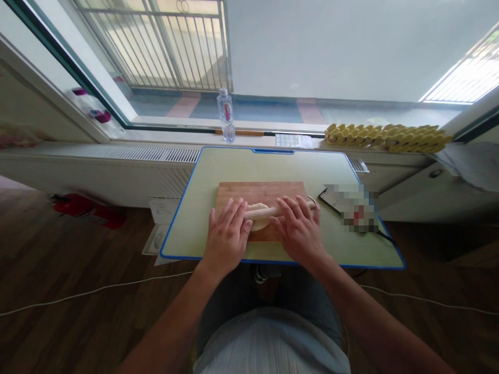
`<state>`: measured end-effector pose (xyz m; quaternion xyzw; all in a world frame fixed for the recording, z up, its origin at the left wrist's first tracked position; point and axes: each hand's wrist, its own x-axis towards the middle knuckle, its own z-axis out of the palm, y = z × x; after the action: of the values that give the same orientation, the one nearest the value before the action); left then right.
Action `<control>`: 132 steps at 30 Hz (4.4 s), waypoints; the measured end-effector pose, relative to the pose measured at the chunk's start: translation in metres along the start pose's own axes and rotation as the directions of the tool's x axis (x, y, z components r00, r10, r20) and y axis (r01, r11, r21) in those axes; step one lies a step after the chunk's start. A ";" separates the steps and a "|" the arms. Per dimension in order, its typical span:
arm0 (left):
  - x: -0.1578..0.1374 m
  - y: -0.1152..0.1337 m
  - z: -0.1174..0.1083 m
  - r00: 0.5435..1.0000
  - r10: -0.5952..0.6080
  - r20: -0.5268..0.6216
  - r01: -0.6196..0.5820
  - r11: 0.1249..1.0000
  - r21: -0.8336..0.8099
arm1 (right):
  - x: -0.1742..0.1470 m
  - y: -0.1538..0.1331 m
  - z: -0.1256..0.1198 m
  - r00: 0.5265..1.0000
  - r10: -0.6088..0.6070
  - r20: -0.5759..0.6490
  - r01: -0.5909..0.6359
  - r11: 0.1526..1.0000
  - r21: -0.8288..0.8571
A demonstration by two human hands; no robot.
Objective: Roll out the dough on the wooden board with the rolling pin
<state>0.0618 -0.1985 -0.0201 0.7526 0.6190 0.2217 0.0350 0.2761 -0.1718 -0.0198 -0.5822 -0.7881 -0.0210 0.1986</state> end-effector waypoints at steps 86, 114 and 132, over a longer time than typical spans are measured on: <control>-0.037 0.016 0.013 0.991 0.091 -0.102 -0.092 0.996 -0.008 | -0.008 -0.006 0.001 1.000 -0.004 0.008 0.004 0.998 0.055; 0.002 0.008 0.011 0.999 -0.007 -0.045 0.009 0.999 0.047 | 0.039 -0.002 0.011 0.998 -0.015 0.062 0.012 0.999 0.046; 0.050 -0.009 0.001 0.986 -0.138 0.096 0.133 0.989 0.063 | 0.081 -0.009 0.017 0.989 -0.026 0.148 0.027 1.000 -0.005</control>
<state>0.0604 -0.1488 -0.0096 0.7197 0.6722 0.1633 0.0597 0.2432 -0.0970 -0.0063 -0.5723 -0.8083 0.0170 0.1372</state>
